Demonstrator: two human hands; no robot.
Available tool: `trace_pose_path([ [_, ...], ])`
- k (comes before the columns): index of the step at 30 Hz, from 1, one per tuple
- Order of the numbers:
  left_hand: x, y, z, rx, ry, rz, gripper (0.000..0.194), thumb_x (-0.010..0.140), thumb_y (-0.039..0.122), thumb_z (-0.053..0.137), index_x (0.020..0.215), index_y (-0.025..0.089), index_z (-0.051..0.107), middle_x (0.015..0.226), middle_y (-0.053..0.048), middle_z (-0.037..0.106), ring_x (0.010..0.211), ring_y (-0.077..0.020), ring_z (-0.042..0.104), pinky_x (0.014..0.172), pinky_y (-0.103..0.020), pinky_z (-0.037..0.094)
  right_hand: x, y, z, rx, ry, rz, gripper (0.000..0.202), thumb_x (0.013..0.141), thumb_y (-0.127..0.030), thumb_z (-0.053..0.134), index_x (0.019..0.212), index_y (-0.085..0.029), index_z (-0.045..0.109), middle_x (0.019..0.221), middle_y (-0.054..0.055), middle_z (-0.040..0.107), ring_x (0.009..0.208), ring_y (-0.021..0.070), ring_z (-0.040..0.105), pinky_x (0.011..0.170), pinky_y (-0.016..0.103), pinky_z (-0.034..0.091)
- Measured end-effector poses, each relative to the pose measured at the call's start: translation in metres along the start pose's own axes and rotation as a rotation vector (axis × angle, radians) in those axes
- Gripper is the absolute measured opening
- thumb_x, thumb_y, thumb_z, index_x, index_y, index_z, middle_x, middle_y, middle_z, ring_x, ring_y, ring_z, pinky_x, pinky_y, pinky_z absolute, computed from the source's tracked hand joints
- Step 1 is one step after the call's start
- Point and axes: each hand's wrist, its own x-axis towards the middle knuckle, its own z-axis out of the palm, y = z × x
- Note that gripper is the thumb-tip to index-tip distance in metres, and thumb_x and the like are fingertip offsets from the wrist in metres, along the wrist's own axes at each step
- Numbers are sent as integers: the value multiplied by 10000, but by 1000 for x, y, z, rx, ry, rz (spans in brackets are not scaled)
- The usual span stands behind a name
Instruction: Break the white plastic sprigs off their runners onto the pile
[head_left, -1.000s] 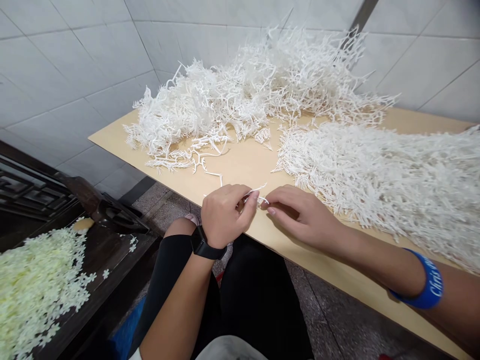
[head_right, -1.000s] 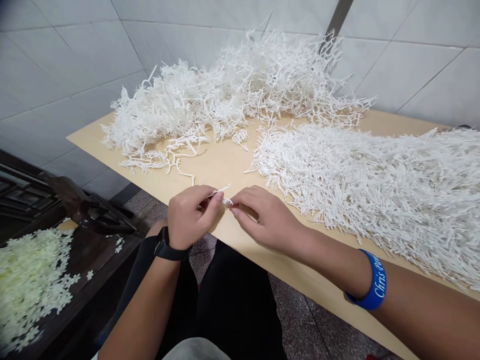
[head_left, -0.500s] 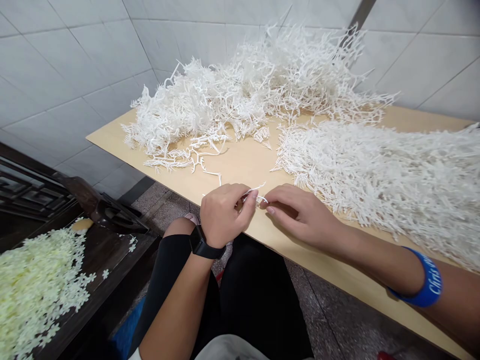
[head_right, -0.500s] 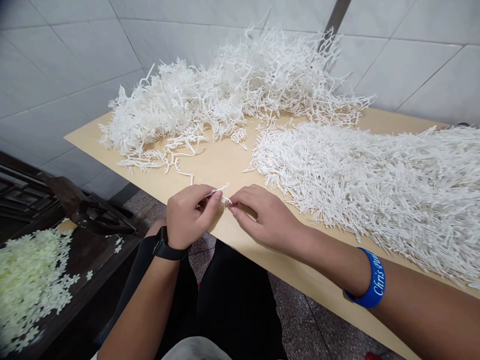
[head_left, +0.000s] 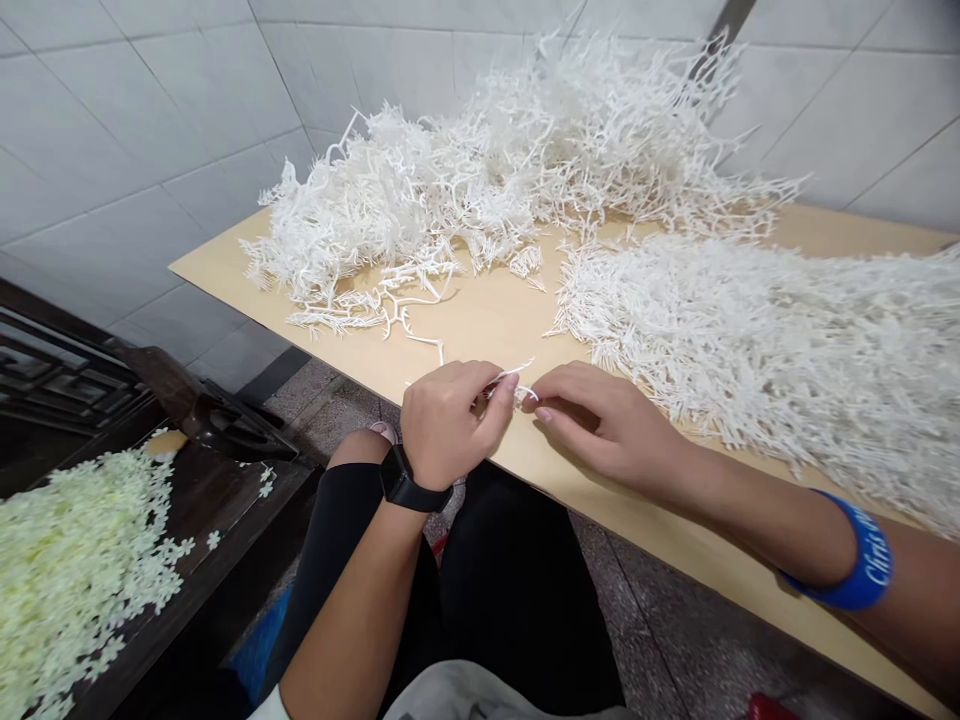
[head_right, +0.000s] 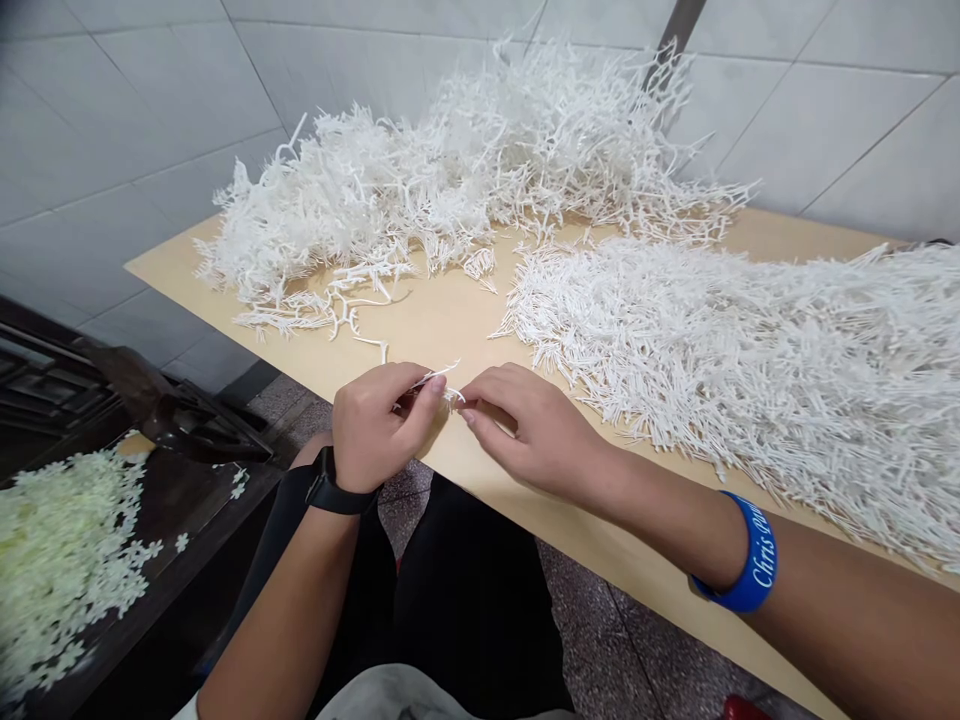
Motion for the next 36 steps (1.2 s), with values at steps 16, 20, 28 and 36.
trace_pose_path([
  [16,0,0,0,2,-3,7,276,944,333,520,753,181,650,664,-18,656,632,-145,566,602,-269,363,0,0,0,-2,5,-4,125,915,-162,528,941,-191,647,903,52,706,859,207,622,775,330,463],
  [20,0,0,0,-1,-2,12,275,942,330,522,749,180,648,664,-17,654,634,-144,565,602,-270,363,0,0,0,-8,6,-5,127,913,-162,530,947,-192,648,908,53,708,863,206,624,777,330,465],
  [28,0,0,1,2,4,12,278,938,334,527,735,182,641,645,-12,642,619,-142,557,593,-273,359,1,0,0,-8,6,0,132,912,-160,530,958,-196,648,901,46,709,853,204,621,769,334,467],
  [36,0,-1,1,9,-3,15,277,942,337,520,754,183,652,655,-15,651,632,-150,569,601,-277,367,0,0,0,-13,4,-3,129,912,-157,531,956,-193,647,891,46,706,845,201,616,768,328,459],
])
